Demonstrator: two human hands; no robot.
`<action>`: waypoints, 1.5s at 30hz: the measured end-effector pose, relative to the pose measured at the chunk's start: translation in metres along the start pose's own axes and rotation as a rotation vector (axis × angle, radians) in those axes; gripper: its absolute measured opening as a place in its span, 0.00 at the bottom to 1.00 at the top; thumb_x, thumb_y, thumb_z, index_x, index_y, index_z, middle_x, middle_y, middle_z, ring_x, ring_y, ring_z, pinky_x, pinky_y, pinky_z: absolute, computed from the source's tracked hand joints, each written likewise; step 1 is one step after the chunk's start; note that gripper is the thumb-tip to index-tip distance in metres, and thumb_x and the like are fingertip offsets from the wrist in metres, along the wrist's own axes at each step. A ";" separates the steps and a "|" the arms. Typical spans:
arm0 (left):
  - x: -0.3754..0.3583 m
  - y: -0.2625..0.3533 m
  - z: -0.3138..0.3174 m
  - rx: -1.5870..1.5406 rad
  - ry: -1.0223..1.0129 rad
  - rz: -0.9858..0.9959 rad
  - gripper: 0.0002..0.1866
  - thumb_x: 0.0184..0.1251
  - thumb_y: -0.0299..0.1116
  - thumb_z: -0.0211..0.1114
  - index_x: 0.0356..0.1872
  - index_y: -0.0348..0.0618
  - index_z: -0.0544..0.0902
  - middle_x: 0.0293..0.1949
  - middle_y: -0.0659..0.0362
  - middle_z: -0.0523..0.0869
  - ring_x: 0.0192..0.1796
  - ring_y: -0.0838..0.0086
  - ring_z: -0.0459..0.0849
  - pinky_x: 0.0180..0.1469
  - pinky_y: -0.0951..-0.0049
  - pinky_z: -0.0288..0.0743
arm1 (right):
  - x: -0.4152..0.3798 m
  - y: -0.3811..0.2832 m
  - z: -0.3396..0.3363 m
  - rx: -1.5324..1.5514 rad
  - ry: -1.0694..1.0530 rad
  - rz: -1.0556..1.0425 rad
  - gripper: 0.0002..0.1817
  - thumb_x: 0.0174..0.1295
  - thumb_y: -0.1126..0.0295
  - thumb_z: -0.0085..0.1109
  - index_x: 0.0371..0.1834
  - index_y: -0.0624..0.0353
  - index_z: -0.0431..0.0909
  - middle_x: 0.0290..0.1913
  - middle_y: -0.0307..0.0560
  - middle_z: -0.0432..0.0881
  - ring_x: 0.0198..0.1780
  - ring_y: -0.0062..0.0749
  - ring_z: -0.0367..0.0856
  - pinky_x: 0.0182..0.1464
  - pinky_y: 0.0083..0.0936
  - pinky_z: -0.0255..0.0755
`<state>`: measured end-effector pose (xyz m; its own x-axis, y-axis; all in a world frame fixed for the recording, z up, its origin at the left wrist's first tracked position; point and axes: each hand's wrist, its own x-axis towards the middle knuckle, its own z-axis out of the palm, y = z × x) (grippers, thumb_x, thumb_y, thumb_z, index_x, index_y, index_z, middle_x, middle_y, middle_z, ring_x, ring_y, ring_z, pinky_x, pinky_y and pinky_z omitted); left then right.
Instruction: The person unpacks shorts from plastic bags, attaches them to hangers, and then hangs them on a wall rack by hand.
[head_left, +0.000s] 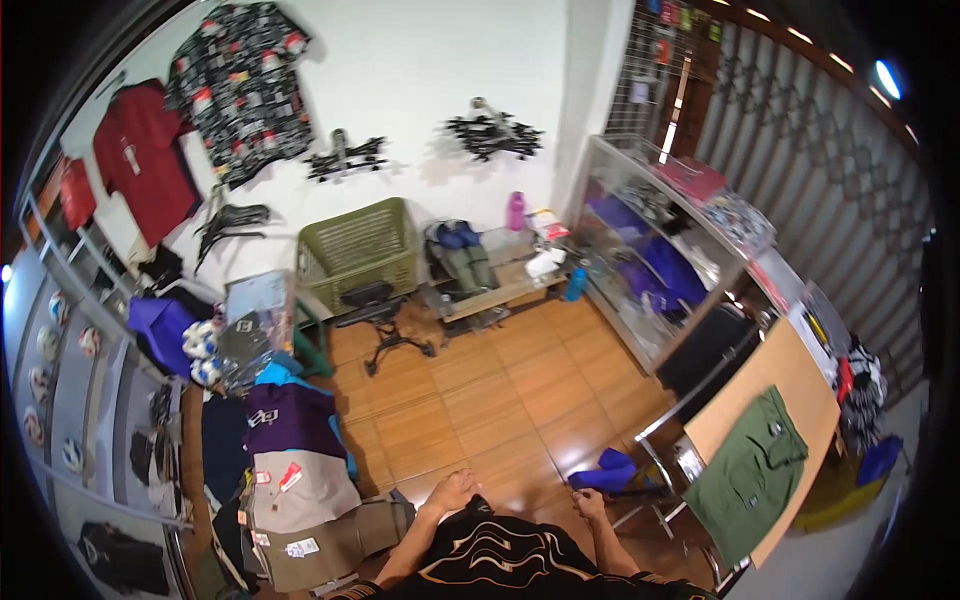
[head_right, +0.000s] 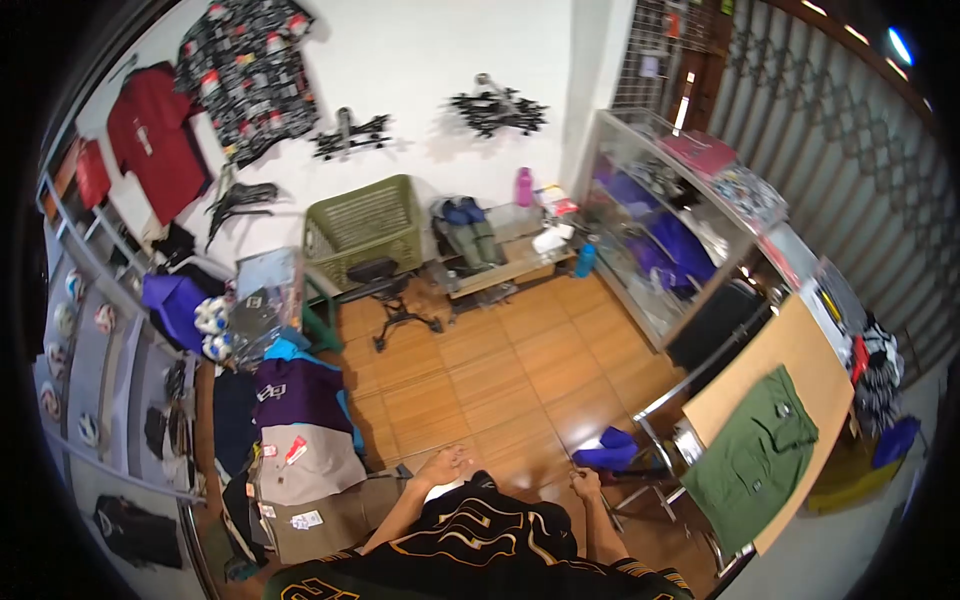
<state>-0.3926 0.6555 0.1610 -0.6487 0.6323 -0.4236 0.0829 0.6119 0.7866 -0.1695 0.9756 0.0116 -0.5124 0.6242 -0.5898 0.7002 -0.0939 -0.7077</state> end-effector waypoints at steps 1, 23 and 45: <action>-0.008 0.007 -0.023 0.036 0.031 -0.041 0.31 0.68 0.45 0.63 0.63 0.31 0.73 0.60 0.39 0.79 0.66 0.53 0.76 0.67 0.63 0.70 | 0.005 -0.009 0.016 -0.016 -0.024 -0.013 0.22 0.60 0.63 0.65 0.55 0.61 0.80 0.38 0.52 0.86 0.35 0.37 0.87 0.32 0.30 0.80; 0.116 -0.077 -0.219 -0.136 0.324 -0.097 0.29 0.68 0.45 0.66 0.63 0.35 0.74 0.57 0.42 0.82 0.56 0.56 0.83 0.57 0.61 0.77 | 0.186 -0.190 0.222 0.074 -0.174 0.197 0.19 0.67 0.57 0.45 0.43 0.65 0.75 0.38 0.57 0.87 0.31 0.48 0.87 0.25 0.38 0.77; 0.319 -0.028 -0.642 -0.371 0.656 0.354 0.21 0.71 0.35 0.65 0.59 0.33 0.77 0.45 0.59 0.84 0.47 0.78 0.81 0.50 0.75 0.76 | 0.285 -0.821 0.447 0.242 -0.337 -0.383 0.19 0.73 0.55 0.50 0.42 0.61 0.79 0.40 0.46 0.85 0.36 0.28 0.84 0.37 0.26 0.78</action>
<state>-1.0872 0.5349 0.2922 -0.9499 0.2825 0.1338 0.1841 0.1598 0.9698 -1.1125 0.8838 0.2511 -0.8656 0.3704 -0.3368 0.3195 -0.1093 -0.9413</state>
